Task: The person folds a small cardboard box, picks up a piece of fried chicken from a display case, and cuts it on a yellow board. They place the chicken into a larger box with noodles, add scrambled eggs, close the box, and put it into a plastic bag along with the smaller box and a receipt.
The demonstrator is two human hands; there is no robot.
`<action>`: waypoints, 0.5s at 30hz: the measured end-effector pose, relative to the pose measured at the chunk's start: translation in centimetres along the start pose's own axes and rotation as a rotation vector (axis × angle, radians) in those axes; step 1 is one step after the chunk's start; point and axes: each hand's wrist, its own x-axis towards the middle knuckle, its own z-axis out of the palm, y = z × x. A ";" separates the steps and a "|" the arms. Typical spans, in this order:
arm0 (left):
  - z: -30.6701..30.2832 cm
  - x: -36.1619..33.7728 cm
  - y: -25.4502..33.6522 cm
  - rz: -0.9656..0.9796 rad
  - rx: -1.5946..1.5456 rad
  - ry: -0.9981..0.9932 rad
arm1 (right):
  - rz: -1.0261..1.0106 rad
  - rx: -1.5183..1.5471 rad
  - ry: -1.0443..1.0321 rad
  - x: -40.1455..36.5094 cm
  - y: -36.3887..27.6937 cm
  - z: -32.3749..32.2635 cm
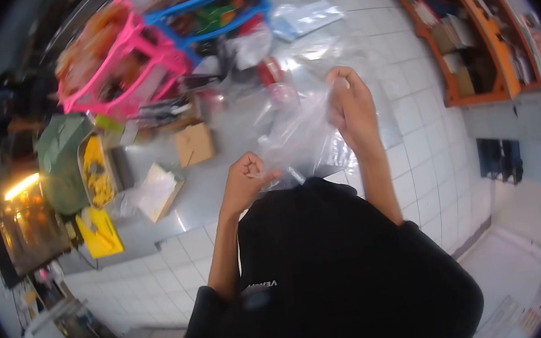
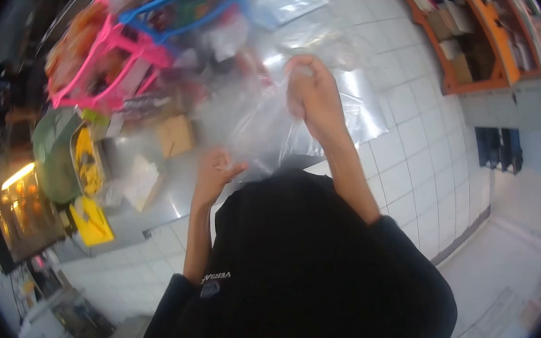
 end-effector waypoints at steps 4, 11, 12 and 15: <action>-5.8 -2.4 -1.1 0.178 -0.425 0.779 | 0.083 -0.628 0.066 -1.7 2.9 -0.7; -6.3 -5.0 6.5 0.537 0.324 0.571 | -0.576 -1.276 -0.290 -3.2 5.0 13.1; -6.6 -5.3 6.4 0.620 0.339 0.419 | -0.564 -1.230 -0.334 -3.1 5.7 13.7; -10.9 -5.7 3.8 0.651 0.652 0.668 | -0.480 -1.071 -0.369 -2.1 7.9 14.6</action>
